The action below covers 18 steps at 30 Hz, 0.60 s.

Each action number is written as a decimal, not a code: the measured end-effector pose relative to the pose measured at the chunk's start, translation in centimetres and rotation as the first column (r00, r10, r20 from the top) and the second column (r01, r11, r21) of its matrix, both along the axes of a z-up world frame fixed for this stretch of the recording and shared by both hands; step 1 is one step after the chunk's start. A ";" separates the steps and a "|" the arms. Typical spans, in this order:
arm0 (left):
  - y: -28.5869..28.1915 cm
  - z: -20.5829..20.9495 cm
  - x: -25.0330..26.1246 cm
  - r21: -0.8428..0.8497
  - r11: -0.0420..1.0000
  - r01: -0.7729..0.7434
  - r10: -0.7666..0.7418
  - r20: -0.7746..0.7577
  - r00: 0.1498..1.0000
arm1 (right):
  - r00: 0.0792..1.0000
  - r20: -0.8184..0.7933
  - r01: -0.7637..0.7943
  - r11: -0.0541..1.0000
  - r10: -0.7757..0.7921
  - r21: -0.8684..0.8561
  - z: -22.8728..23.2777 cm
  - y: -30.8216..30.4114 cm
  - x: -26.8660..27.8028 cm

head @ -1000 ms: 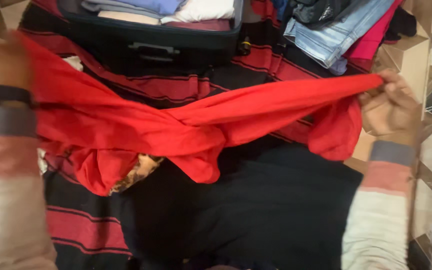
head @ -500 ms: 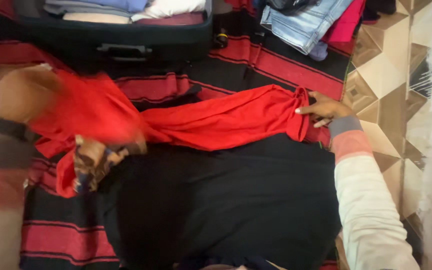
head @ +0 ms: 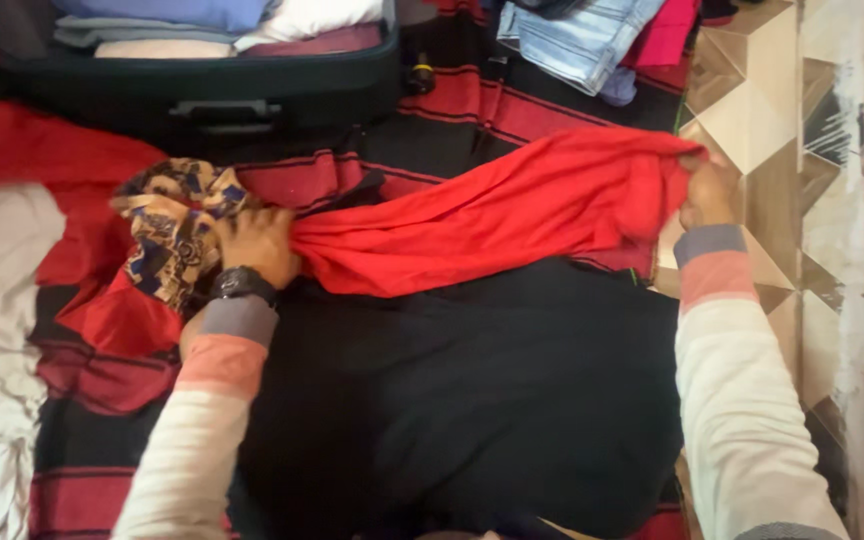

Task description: The person folds a light blue shirt, black trousers, and a red garment by hand and places them into a suitcase while sitting on a rug.

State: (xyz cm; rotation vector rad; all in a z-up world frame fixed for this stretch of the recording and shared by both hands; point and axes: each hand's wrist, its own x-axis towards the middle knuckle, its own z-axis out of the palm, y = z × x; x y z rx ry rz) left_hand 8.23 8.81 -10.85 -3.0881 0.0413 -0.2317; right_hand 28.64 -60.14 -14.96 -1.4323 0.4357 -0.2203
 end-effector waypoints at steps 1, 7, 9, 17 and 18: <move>0.8 -1.9 0.5 -0.066 0.997 -0.042 0.039 -0.052 0.998 | 1.000 -0.003 0.010 1.000 -0.010 0.004 -0.2 -1.1 -0.7; -0.6 -2.3 1.1 -0.163 0.984 -0.075 0.074 -0.010 0.997 | 0.990 -0.032 0.116 0.934 -0.135 -0.339 -1.0 -2.7 -3.0; -1.8 0.1 0.7 -0.266 0.962 -0.058 0.079 0.072 0.994 | 0.978 -0.027 0.138 0.731 -0.209 -0.668 0.1 -0.8 -2.9; -2.0 0.5 0.4 -0.239 0.951 -0.194 0.142 -0.218 0.966 | 0.890 -0.433 -0.421 0.623 0.143 -0.659 -1.4 3.4 0.1; -1.7 0.3 0.2 -0.199 0.959 -0.204 0.164 -0.201 0.966 | 0.873 -0.440 -0.472 0.596 0.212 -0.649 -2.3 3.4 0.7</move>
